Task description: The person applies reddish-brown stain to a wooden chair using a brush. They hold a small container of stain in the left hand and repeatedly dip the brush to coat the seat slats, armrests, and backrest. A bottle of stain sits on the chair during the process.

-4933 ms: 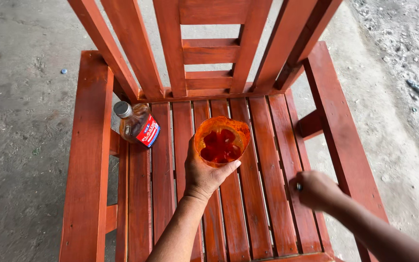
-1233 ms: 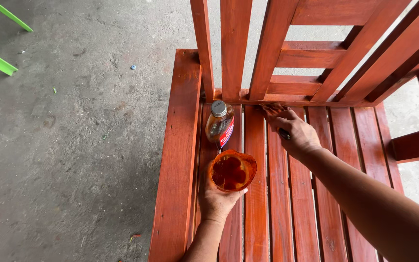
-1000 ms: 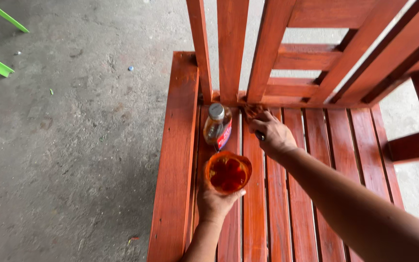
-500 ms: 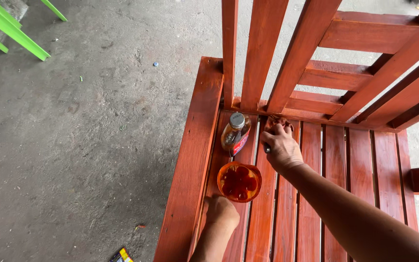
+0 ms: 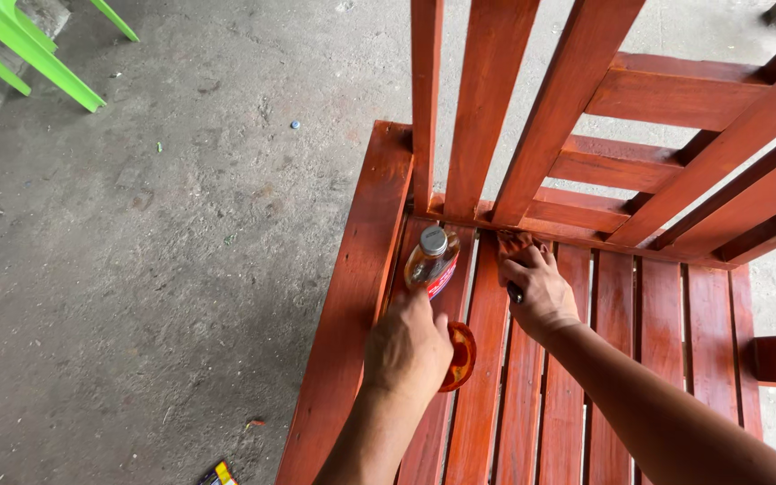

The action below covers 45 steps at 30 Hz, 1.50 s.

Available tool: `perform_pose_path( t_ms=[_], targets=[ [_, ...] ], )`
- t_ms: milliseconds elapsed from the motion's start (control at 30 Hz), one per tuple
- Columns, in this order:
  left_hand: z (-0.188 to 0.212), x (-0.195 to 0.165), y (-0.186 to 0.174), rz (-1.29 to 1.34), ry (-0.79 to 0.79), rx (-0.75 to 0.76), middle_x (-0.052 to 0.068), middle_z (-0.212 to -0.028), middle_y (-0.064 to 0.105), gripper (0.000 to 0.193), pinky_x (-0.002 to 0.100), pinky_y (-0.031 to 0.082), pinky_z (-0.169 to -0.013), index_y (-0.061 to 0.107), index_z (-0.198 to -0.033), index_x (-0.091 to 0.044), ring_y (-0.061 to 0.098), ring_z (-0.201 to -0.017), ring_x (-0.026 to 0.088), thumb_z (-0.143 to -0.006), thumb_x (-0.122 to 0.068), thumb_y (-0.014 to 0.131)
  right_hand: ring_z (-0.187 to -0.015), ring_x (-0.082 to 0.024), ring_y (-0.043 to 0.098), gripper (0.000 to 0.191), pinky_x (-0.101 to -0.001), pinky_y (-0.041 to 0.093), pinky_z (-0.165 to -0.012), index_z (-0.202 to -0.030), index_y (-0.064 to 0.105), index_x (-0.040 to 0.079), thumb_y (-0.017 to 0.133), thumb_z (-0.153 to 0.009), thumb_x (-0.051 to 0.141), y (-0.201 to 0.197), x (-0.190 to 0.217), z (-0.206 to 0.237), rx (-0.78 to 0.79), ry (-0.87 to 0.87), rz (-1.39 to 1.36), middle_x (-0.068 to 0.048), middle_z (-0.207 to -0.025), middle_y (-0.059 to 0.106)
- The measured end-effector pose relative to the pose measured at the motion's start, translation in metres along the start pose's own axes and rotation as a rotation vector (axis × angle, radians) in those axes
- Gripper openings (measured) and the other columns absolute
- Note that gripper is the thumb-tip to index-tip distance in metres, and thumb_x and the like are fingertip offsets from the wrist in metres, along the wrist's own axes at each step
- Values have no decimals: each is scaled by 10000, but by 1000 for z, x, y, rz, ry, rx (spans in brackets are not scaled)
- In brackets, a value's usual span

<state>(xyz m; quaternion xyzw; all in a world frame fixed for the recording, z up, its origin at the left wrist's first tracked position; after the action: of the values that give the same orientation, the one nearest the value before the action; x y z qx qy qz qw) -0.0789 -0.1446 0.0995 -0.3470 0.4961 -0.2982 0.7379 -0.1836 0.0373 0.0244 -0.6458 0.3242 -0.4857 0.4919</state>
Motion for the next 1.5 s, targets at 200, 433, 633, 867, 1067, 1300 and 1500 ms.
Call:
perform_pose_path(
  t_ms=[200,433,633,867,1067,1300,1500],
  targets=[
    [-25,-45,-50,170,213,-451,231,-1223,509,776,545,485,-964,438,-1366,-33,493,-1170,421,-723,-120,864,-1164,-296,570,178,-446,578,-825,-906,678,201,676,-842,35,1,-16,15,-74,125,-119,-35,-1154,581],
    [-59,-32,-22,60,209,-388,171,-1177,633,515,493,550,-915,557,-1164,-74,564,-1173,400,-733,-77,839,-1113,-322,550,166,-424,605,-810,-921,705,197,707,-863,41,13,1,4,-17,125,-36,-92,-1173,551],
    [-63,-36,-20,245,267,-459,119,-1011,744,348,480,594,-797,614,-1093,-145,716,-941,355,-810,-71,802,-1182,-307,543,144,-384,607,-898,-854,713,154,667,-859,18,11,0,28,-54,-66,-107,-73,-1291,571],
    [-56,-103,-12,386,497,-424,145,-1028,718,396,464,581,-776,598,-1136,-123,706,-951,373,-802,-50,796,-1182,-335,524,196,-400,584,-939,-939,733,175,688,-808,36,23,-5,54,16,-89,-61,-85,-1304,569],
    [-47,-159,33,496,768,-264,148,-1066,721,401,453,600,-832,592,-1151,-108,714,-1013,366,-805,6,760,-1169,-332,530,327,-408,556,-927,-1116,696,188,717,-794,136,36,-5,55,71,-113,-113,-118,-1282,576],
    [-42,-215,116,533,877,2,118,-1081,720,282,420,620,-844,572,-1141,-91,736,-1013,316,-919,73,630,-1155,-347,529,328,-432,510,-908,-1030,703,176,763,-722,270,28,-8,59,105,-157,-76,-119,-1315,577],
    [-48,-234,129,477,763,-23,127,-1228,673,474,463,560,-979,554,-1344,-116,657,-1164,348,-912,79,556,-1133,-390,505,509,-472,486,-869,-965,693,110,875,-586,397,-13,-8,63,29,-225,-234,-170,-1347,546]
  ],
)
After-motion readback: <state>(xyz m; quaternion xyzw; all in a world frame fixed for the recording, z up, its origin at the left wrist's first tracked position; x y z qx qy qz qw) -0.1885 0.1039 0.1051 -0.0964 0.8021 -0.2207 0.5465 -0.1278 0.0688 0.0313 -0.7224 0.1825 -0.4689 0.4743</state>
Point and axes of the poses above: each hand's wrist, its own z-axis away from the middle knuckle, its own y-axis out of the palm, x = y × z, the point moved 7 cm from there along -z, towards the middle knuckle
